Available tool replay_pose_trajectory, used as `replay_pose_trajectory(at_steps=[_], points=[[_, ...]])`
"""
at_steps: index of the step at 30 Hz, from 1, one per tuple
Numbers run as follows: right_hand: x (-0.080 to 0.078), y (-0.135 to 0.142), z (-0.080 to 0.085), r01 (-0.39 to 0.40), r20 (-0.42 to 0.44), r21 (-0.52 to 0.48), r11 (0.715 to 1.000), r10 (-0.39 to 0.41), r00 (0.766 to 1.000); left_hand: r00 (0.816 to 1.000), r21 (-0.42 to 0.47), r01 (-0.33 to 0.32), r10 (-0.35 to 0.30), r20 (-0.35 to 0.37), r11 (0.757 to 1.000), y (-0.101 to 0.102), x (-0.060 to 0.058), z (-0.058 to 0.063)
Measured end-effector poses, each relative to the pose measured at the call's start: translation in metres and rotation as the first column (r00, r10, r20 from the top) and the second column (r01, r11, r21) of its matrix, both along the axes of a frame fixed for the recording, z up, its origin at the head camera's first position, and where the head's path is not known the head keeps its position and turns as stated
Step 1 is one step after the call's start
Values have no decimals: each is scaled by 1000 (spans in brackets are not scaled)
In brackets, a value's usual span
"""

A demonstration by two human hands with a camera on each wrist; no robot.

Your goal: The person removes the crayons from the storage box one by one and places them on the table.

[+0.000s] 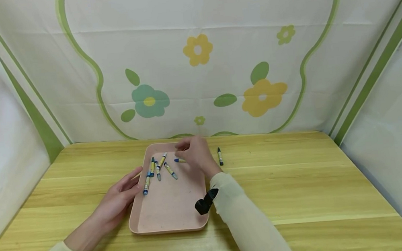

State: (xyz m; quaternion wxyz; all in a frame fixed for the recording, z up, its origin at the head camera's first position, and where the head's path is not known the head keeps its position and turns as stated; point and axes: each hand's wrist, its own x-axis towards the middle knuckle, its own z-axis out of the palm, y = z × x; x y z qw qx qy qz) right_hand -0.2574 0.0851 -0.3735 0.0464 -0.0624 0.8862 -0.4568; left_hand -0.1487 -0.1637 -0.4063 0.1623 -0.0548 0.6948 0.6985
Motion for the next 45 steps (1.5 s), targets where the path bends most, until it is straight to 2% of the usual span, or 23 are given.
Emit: replay_pose_trajectory(at_steps=[10, 25, 35, 45], points=[[0, -2, -4, -52, -8, 74, 996, 53, 999, 1000, 0, -8, 8, -3, 1000, 0, 0, 0], [-5, -6, -9, -73, -12, 211, 975, 78, 997, 1000, 2, -9, 9, -3, 1000, -1, -2, -2], [-5, -4, -11, -78, -26, 234, 969, 86, 996, 1000, -1, -15, 15, 4, 1000, 0, -2, -3], [-6, -3, -12, -150, -39, 300, 942, 169, 985, 1000, -1, -10, 10, -5, 1000, 0, -2, -2]])
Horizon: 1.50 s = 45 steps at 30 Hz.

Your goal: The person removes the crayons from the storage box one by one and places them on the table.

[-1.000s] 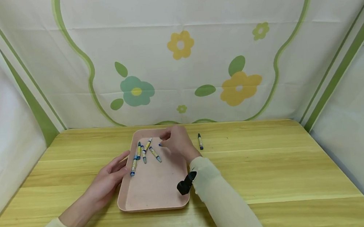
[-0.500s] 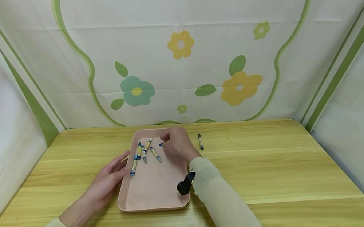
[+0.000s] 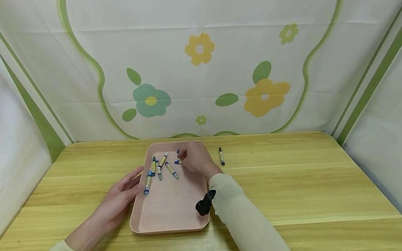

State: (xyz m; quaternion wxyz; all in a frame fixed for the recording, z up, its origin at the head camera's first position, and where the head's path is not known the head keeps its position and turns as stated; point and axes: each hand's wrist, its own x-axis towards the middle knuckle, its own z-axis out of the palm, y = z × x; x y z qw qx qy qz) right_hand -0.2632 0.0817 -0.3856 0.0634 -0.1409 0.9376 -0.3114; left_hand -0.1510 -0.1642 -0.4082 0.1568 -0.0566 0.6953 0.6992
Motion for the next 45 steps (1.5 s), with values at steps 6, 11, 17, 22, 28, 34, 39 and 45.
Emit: replay_pose_trajectory(at_steps=[6, 11, 17, 22, 28, 34, 39, 45], points=[[1, 0, -2, -52, -45, 44, 998, 54, 998, 1000, -11, 9, -9, -15, 1000, 0, 0, 0], [2, -1, -2, -54, -36, 63, 997, 57, 998, 1000, -9, 6, -6, -13, 1000, 0, 0, 0], [3, -1, 0, -41, 13, 17, 999, 41, 999, 1000, -8, 5, -5, -7, 1000, 0, 1, 0], [5, 0, 2, -17, 40, -39, 999, 19, 999, 1000, -10, 4, -4, -7, 1000, 0, 1, -1], [6, 1, 6, 7, 54, -92, 996, -2, 999, 1000, -12, 5, -5, -10, 1000, 0, 0, 0], [7, 5, 10, 16, 55, -124, 992, -9, 998, 1000, -12, 6, -6, -8, 1000, 0, 1, 0], [7, 8, 15, 9, 32, -116, 993, -6, 999, 1000, -10, 8, -8, -9, 1000, 0, 1, 2], [6, 11, 21, 25, 9, -108, 994, -24, 1000, 1000, -12, 7, -7, -7, 1000, 0, 2, 3]])
